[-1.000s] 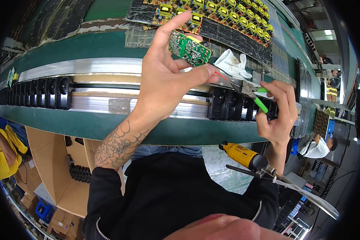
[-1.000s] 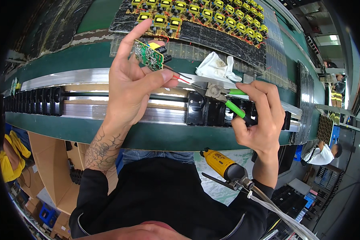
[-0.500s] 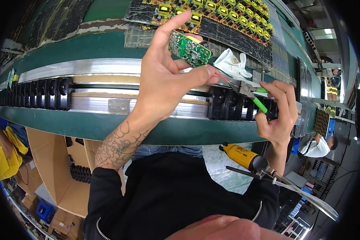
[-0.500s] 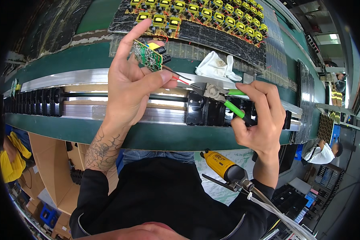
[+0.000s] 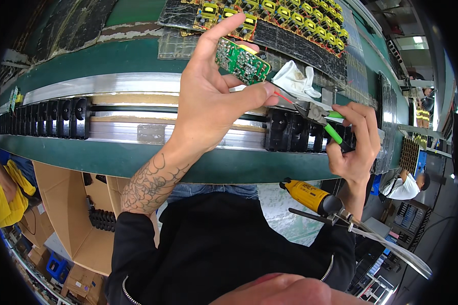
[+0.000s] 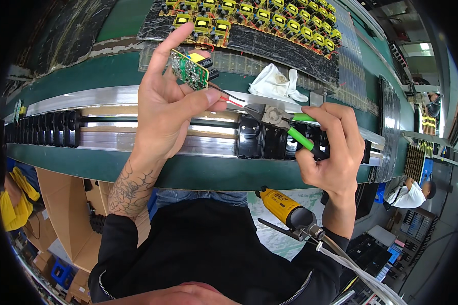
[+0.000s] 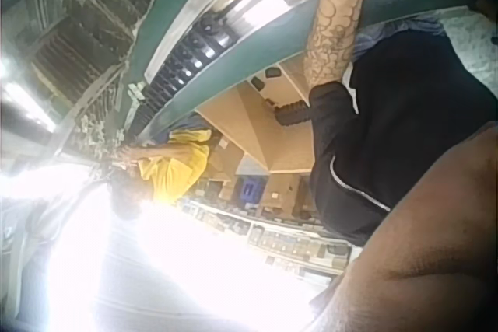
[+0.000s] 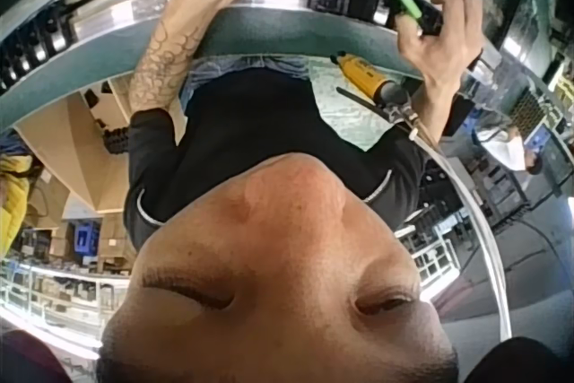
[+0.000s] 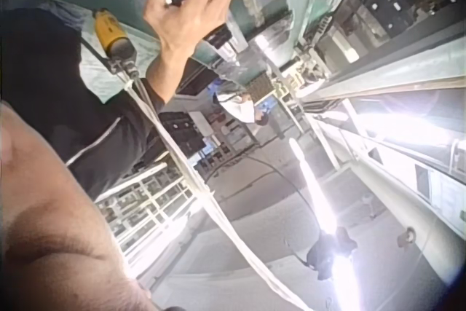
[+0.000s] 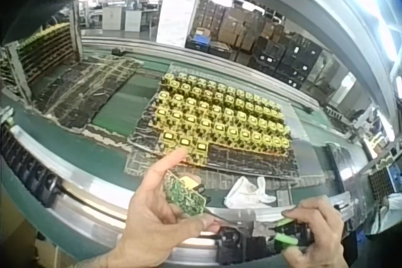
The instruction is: Assembling PCB boards into plastic housings on a manufacturing conveyor line.
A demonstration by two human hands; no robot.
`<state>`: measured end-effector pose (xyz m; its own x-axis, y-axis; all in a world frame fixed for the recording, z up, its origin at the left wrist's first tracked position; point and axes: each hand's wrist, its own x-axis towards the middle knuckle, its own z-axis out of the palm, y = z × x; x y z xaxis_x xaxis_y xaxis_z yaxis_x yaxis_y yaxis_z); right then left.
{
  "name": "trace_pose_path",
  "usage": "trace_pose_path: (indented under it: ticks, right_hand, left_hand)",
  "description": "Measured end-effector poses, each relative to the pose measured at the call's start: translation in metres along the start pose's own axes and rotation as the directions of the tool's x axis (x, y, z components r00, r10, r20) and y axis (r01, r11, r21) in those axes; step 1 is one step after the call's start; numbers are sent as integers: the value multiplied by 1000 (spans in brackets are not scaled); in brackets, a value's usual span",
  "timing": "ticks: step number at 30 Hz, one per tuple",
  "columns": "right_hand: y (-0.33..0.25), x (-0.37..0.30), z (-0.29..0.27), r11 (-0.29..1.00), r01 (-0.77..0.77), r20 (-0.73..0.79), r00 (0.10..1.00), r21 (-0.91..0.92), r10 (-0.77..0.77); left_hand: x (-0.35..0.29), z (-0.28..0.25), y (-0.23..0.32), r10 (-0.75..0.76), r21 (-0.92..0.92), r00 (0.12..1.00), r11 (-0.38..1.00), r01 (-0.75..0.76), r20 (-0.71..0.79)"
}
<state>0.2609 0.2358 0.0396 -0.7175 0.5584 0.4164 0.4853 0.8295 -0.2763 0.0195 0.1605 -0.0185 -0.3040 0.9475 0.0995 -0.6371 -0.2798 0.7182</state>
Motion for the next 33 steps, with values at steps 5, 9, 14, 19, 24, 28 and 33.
trace_pose_path:
  ticks: [5,9,14,19,24,28,33]
  right_hand:
    - [0,-1,1,999,-29,8,1000,25,29]
    - [-1,-2,3,998,-43,-3,999,44,43]
    - [-9,-8,3,963,-143,32,990,229,139]
    - [-16,-14,14,958,-131,-56,987,255,150]
    - [-18,-17,17,966,-104,-101,986,236,131]
    - [-18,-16,16,967,-109,-99,986,229,135]
    - [-18,-17,16,967,-91,-94,989,238,116]
  left_hand:
    - [0,0,0,-8,-12,1000,1000,8,-9]
    - [1,1,2,-14,-4,1000,1000,14,1]
    - [-6,3,1,-5,-7,1000,1000,6,23]
    - [-22,8,-10,36,-107,999,994,-36,3]
    - [-32,15,-10,129,-47,988,990,-133,-84]
    - [-32,15,-8,119,-45,989,991,-123,-88]
    - [-33,14,-8,119,-35,991,992,-121,-68]
